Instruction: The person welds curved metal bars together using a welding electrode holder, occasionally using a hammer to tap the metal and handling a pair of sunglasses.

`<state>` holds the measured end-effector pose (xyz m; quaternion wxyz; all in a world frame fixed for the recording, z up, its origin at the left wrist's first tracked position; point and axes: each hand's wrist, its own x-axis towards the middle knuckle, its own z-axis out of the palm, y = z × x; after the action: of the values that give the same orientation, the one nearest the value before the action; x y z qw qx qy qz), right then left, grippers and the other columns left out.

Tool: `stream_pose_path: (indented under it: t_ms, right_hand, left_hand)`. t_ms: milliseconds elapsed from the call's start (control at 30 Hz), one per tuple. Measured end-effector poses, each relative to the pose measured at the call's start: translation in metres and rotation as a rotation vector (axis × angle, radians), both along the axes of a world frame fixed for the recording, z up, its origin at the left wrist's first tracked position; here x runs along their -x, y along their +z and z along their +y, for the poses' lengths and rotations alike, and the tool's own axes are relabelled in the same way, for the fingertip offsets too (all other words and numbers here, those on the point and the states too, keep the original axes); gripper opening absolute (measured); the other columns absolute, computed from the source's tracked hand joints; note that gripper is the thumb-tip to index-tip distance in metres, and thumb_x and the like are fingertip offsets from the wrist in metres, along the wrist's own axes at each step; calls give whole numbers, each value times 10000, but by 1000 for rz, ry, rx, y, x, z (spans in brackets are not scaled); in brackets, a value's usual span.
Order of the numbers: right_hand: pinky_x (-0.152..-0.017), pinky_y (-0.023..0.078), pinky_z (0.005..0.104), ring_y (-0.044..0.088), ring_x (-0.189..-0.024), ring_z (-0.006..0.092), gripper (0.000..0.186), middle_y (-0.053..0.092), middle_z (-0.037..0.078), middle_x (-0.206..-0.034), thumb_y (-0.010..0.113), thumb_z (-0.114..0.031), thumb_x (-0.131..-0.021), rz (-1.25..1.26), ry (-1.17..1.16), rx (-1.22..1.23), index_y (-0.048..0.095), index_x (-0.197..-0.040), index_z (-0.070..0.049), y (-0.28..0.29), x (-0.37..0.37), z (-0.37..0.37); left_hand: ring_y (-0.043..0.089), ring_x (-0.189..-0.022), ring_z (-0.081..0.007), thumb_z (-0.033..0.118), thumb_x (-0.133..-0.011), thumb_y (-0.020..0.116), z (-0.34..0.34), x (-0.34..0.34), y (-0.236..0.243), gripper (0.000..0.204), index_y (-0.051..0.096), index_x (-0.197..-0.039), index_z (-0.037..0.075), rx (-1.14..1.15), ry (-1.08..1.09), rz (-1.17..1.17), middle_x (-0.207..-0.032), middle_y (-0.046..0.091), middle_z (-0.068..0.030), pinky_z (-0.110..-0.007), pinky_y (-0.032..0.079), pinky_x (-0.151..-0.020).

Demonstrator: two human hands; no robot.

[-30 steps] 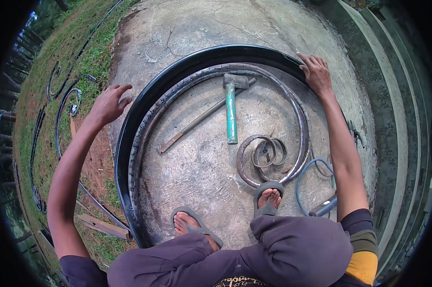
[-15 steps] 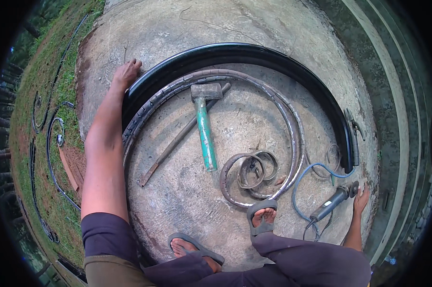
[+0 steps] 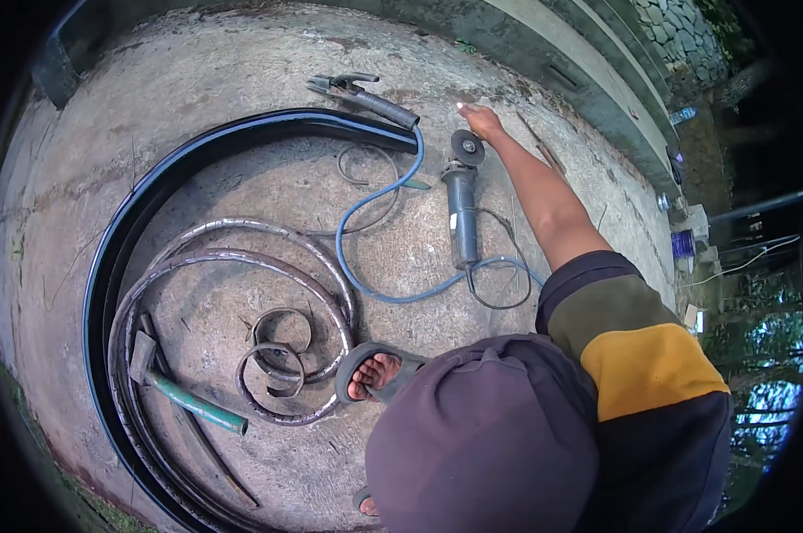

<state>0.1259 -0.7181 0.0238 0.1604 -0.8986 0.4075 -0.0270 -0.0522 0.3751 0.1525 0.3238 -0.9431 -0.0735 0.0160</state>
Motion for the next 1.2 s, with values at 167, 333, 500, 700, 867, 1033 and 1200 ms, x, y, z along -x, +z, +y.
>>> stream_pose_path:
  t_ms: [167, 333, 500, 700, 867, 1033, 1200]
  right_hand:
    - [-947, 490, 451, 631, -1111, 397, 596, 676, 216, -1172, 560, -584, -911, -159, 99, 110, 695, -1184, -72, -27, -19, 67]
    - [-866, 501, 446, 673, -1003, 365, 554, 718, 196, -1032, 585, -551, -915, -246, 429, -26, 715, -1100, -45, -11, -70, 130]
    - [-854, 504, 393, 690, -942, 291, 554, 729, 158, -963, 733, -523, -762, 294, 558, -169, 734, -980, -13, 2, -139, 151]
    - [-555, 491, 375, 640, -603, 227, 480, 656, 122, -732, 761, -329, -789, -3, 626, 127, 620, -1091, 17, 55, -139, 170]
    - [-429, 406, 268, 493, -456, 107, 337, 512, 5, -616, 652, -373, -938, -271, 869, -628, 522, -1003, -69, 153, -58, 356]
    - [-537, 443, 244, 534, -595, 113, 408, 547, 54, -737, 655, -312, -893, -68, 1177, -944, 527, -1110, 8, 173, 44, 479]
    - [-572, 435, 250, 551, -628, 106, 413, 587, 49, -795, 747, -239, -850, 283, 1427, -1063, 549, -1106, 16, 134, 127, 568]
  left_hand:
    - [666, -621, -363, 239, -951, 530, -82, 126, 71, 299, 642, -1175, 75, -33, 305, 9, -813, 696, -195, -460, 529, -535]
    - [639, -629, -407, 313, -963, 563, -124, 213, 89, 320, 649, -1190, 104, 27, 550, -150, -788, 685, -212, -495, 503, -557]
    - [621, -655, -449, 370, -963, 580, -143, 270, 76, 374, 633, -1188, 76, 93, 787, -135, -779, 672, -238, -527, 484, -584]
    - [599, -720, -427, 207, -1045, 447, -161, 265, 41, 259, 611, -1158, 40, 296, 619, -283, -837, 648, -227, -506, 420, -623]
    - [518, -569, -256, 178, -1038, 489, -188, 288, 57, 217, 616, -1076, 6, 425, 710, -537, -683, 539, -139, -393, 384, -542]
    - [381, -594, -32, 176, -1028, 536, -228, 252, 46, 223, 657, -1012, -12, 740, 815, -809, -696, 500, 43, -241, 282, -522]
    - [378, -570, -15, 125, -994, 574, -260, 242, 6, 185, 691, -1010, -17, 1238, 965, -1012, -661, 500, 72, -219, 266, -510]
